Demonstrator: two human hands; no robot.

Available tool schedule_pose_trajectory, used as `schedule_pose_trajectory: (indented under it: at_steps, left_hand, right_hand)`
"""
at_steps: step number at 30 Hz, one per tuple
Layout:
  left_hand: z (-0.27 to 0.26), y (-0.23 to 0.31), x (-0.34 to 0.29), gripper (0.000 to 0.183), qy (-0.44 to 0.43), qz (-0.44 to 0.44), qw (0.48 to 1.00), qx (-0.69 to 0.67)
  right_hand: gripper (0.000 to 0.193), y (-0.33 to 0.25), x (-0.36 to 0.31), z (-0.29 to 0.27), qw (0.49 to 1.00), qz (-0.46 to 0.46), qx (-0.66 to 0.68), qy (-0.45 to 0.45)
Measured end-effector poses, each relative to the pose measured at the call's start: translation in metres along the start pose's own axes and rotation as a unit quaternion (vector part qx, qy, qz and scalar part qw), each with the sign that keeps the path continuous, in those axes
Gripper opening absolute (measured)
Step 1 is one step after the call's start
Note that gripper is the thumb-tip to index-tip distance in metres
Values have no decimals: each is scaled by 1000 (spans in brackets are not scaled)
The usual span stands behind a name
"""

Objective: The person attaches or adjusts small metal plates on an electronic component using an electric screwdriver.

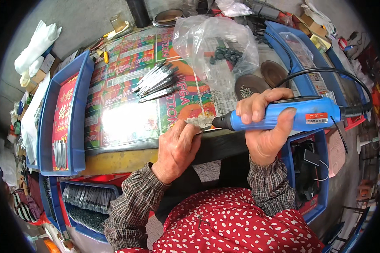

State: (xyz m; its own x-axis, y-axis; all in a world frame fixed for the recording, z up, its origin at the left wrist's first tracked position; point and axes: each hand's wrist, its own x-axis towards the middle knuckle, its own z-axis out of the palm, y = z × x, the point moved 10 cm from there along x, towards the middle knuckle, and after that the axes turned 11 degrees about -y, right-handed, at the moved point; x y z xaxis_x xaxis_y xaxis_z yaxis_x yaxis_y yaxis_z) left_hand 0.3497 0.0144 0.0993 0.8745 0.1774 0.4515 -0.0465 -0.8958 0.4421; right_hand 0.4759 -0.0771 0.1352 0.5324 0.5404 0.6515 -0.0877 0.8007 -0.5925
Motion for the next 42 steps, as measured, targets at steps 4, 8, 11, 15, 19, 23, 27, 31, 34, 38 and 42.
schedule_pose_trajectory:
  at_steps: [4, 8, 11, 15, 19, 23, 27, 31, 34, 38, 42]
  left_hand:
    - [-2, -2, -3, 21, 23, -3, 1000, 1]
    - [-4, 1, -4, 23, 34, 5, 999, 9]
    - [-6, 1, -5, 24, 44, 7, 999, 24]
    - [-8, 1, -9, 24, 58, 13, 998, 29]
    - [-11, 3, -8, 27, 72, 17, 997, 26]
    - [-10, 8, -7, 35, 61, 25, 996, 61]
    - [-11, 6, -8, 32, 60, 23, 997, 50]
    - [-10, 6, -8, 29, 60, 30, 997, 49]
    - [-9, 9, -7, 28, 62, 39, 996, 52]
    - [-8, 10, -7, 28, 64, 43, 996, 54]
    - [-7, 11, -7, 28, 59, 47, 995, 60]
  right_hand:
    - [44, -1, 2, 8, 1000, 1, -29, -7]
    - [45, -3, 1, 11, 1000, -6, 1, -11]
    - [45, -3, 0, 12, 1000, -7, -6, -16]
    - [45, -5, 0, 15, 1000, -11, -10, -18]
    - [46, -6, -1, 15, 1000, -16, -6, -15]
    - [46, -7, -1, 13, 1000, -19, -11, -18]
    - [46, -6, -2, 16, 1000, -17, -10, -15]
    - [47, -4, -3, 14, 1000, -14, -9, -10]
    - [47, -7, -3, 14, 1000, -13, -14, -11]
    - [46, -10, -3, 11, 1000, -18, -14, -2]
    - [46, -13, -4, 9, 1000, -20, -15, -9]
